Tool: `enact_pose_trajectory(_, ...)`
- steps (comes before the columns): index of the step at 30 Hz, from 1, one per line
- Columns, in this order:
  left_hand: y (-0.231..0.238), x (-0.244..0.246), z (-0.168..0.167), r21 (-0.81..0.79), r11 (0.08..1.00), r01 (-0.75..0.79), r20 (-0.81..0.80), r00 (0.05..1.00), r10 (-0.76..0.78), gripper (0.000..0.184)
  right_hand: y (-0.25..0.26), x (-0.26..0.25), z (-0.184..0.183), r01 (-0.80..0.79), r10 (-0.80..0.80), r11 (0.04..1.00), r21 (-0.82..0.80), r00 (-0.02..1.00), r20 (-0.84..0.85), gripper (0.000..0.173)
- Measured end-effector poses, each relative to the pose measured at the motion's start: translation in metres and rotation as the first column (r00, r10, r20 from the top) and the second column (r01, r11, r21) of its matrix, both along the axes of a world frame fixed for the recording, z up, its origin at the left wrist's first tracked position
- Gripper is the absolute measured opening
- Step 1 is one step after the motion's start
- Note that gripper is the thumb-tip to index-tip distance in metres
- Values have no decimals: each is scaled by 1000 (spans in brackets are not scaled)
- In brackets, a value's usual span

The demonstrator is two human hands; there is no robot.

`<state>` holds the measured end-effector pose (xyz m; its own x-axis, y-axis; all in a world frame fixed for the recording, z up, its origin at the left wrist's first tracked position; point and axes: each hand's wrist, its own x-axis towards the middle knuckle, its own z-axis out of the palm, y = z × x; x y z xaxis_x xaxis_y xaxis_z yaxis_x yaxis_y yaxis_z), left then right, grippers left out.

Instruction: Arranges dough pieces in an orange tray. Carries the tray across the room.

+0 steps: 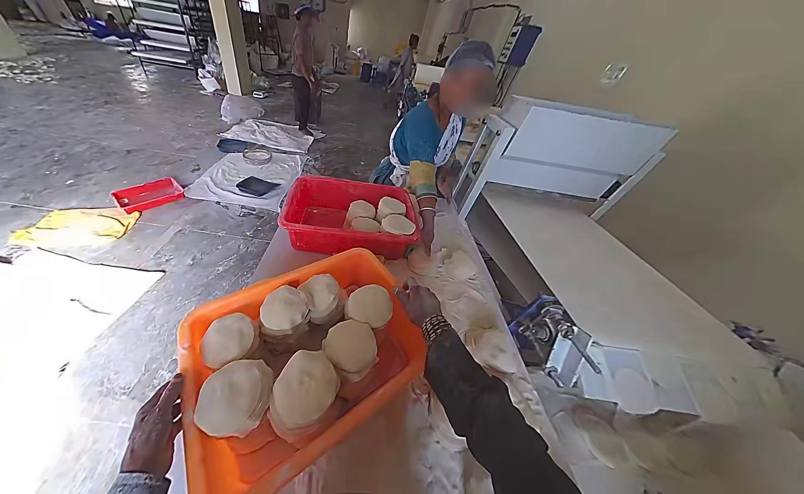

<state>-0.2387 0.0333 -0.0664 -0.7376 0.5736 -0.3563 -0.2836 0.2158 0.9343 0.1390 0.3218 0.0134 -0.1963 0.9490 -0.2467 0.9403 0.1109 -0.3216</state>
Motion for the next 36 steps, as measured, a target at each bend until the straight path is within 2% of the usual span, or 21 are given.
enact_pose_trajectory(2,4,-4,-4,23,999,-33,1,999,33,28,19,5,-4,-28,25,994,-103,999,-34,59)
enact_pose_trajectory(5,10,-5,-8,97,991,-92,50,995,87,33,37,9,-16,-45,-16,962,-269,975,-222,71)
enact_pose_trajectory(8,19,3,4,-43,992,-117,-19,993,117,51,46,8,-28,-3,-97,932,-363,961,-258,78)
enact_pose_trajectory(10,25,4,5,-124,990,-64,-90,995,53,59,52,10,-33,15,-137,930,-367,941,-309,76)
enact_pose_trajectory(12,26,2,4,-143,988,-52,-125,992,34,56,52,9,-34,21,-158,929,-369,925,-346,74)
enact_pose_trajectory(16,24,1,12,-198,977,-76,-179,983,40,56,40,0,-20,54,-186,918,-392,933,-307,78)
enact_pose_trajectory(19,24,2,7,-267,963,-35,-207,978,-22,63,38,6,-21,71,-190,941,-330,920,-342,74)
enact_pose_trajectory(23,22,9,18,-256,965,-55,-237,971,-7,63,34,3,-13,76,-157,956,-283,948,-277,73)
enact_pose_trajectory(27,7,21,33,-195,977,-87,-162,985,56,53,27,-1,-17,58,-128,958,-280,963,-238,73)
enact_pose_trajectory(31,-4,28,33,-112,986,-125,-45,992,121,43,28,2,-26,50,-107,973,-226,963,-247,73)
enact_pose_trajectory(36,-26,33,42,-65,985,-158,28,987,160,40,5,-1,-18,63,-118,973,-221,962,-245,74)
